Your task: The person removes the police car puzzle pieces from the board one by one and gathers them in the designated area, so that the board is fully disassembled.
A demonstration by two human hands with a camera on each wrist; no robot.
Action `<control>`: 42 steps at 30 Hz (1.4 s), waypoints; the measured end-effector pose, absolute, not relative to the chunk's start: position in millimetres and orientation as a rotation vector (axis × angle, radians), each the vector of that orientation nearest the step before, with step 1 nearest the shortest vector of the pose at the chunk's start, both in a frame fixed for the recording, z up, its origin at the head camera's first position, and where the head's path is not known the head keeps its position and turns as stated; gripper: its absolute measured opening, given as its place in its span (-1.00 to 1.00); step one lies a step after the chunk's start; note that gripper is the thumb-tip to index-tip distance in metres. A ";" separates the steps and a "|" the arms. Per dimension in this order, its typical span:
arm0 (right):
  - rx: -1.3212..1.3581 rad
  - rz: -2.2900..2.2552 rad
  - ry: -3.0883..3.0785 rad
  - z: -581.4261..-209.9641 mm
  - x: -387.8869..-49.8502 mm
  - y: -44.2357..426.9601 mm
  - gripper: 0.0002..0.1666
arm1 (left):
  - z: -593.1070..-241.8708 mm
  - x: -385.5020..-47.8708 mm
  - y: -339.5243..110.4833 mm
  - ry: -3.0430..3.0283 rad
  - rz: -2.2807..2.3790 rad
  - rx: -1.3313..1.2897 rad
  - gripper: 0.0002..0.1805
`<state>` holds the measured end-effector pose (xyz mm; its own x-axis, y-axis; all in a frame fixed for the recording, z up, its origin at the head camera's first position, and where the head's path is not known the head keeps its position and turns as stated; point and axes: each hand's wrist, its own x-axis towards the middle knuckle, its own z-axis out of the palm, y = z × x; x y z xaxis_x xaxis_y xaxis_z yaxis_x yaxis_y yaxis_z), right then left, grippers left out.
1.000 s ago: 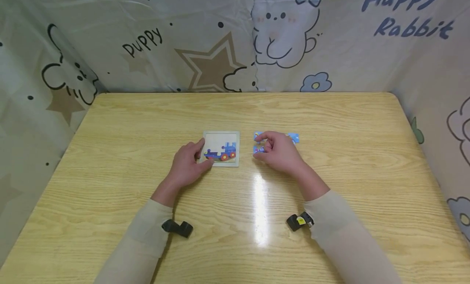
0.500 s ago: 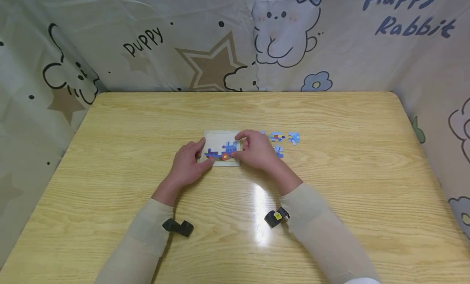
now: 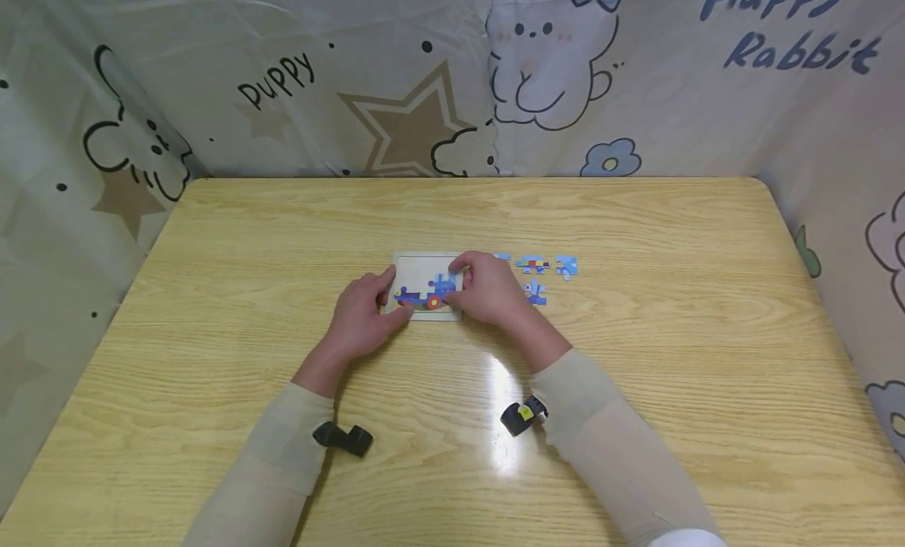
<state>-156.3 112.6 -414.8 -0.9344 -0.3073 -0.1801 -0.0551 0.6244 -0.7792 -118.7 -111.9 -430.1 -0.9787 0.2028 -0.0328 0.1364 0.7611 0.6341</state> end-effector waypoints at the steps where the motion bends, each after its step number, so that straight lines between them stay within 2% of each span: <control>1: -0.293 -1.205 2.554 -415.0 -156.5 112.4 -0.55 | -430.0 -118.6 -111.8 2.854 1.016 0.277 -0.21; 42: -0.202 -1.153 2.636 -411.7 -155.6 109.5 -0.59 | -430.7 -118.0 -111.9 2.877 0.984 0.284 -0.19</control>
<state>-155.6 109.5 -411.7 -0.9573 -0.2278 -0.1780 -0.0240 0.6761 -0.7364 -118.0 -111.9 -430.7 -0.9789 0.2033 -0.0225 0.1470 0.7755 0.6140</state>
